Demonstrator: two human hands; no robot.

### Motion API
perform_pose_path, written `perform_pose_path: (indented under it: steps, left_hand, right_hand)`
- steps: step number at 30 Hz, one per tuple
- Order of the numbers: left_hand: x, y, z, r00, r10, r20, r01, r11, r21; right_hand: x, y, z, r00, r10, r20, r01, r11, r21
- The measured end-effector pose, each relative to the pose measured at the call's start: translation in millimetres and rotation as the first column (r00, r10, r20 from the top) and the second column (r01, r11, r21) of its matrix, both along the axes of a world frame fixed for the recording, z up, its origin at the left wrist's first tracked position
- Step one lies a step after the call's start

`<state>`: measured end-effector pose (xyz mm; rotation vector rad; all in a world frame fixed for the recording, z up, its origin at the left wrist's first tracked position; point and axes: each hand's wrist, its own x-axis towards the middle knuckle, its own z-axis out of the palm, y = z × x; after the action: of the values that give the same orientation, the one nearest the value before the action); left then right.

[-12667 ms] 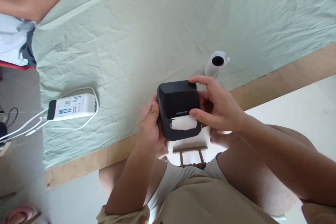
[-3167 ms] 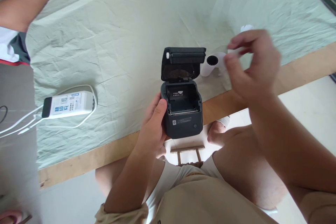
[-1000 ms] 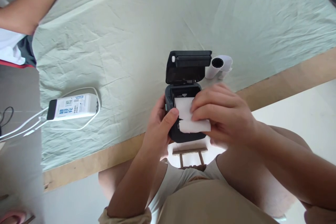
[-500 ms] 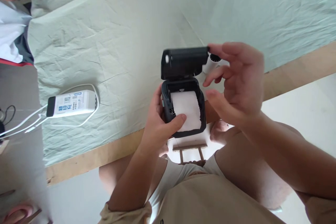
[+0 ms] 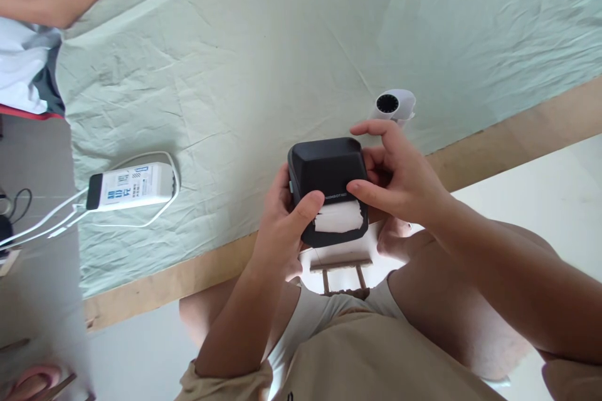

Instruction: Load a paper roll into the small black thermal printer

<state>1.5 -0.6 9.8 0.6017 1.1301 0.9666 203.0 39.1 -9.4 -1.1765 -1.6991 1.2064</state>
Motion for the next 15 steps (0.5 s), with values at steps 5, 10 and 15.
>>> perform_pose_path:
  steps: [5, 10, 15]
  left_hand:
    - [4.7, 0.2, 8.2, 1.000, 0.028, -0.005, -0.029, 0.999, -0.035]
    - [3.2, 1.2, 4.0, 1.000, 0.024, 0.009, -0.025, 1.000, 0.014]
    - [2.8, 4.3, -5.7, 0.998, 0.049, -0.037, -0.047, 0.997, 0.058]
  right_hand:
    - [-0.8, 1.2, 0.7, 1.000, 0.006, 0.025, -0.006, 1.000, 0.003]
    - [1.9, 2.7, -3.2, 0.999, 0.010, 0.053, -0.013, 0.999, 0.050]
    - [2.3, 6.0, -5.2, 0.996, 0.011, 0.089, -0.017, 0.998, 0.064]
